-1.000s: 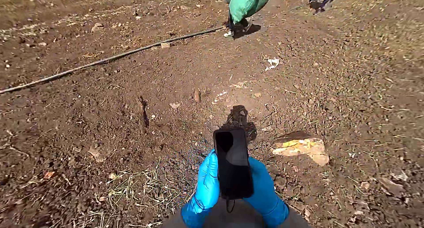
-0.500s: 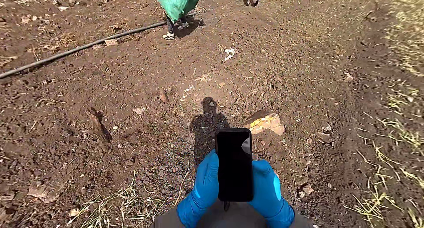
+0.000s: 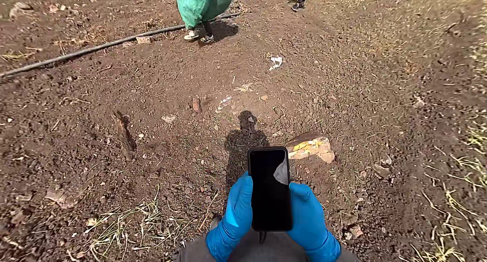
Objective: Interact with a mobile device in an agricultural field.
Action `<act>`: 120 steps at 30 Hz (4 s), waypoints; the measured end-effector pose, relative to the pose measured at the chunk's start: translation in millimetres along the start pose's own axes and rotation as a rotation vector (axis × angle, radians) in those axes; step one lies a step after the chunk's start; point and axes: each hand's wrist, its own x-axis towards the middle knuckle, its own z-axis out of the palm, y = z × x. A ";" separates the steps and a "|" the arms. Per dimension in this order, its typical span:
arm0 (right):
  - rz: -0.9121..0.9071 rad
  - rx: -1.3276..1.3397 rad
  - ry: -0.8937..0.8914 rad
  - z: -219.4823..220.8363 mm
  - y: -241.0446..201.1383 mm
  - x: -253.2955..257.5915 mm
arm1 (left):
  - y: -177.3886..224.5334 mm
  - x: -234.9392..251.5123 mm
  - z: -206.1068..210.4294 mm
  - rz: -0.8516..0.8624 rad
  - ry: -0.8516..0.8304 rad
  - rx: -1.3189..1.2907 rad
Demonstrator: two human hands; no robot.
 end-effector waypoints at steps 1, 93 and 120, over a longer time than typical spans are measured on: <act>0.004 0.002 -0.008 0.3 0.7 1.3 | -0.8 -0.4 -0.6 0.011 0.005 -0.024; -0.660 -1.914 -0.118 -22.6 -32.4 -34.9 | -16.5 10.1 -4.3 -0.217 0.174 -0.107; -0.618 -1.739 0.017 -17.0 -33.4 -32.4 | -14.5 3.8 -4.8 -0.132 0.110 -0.118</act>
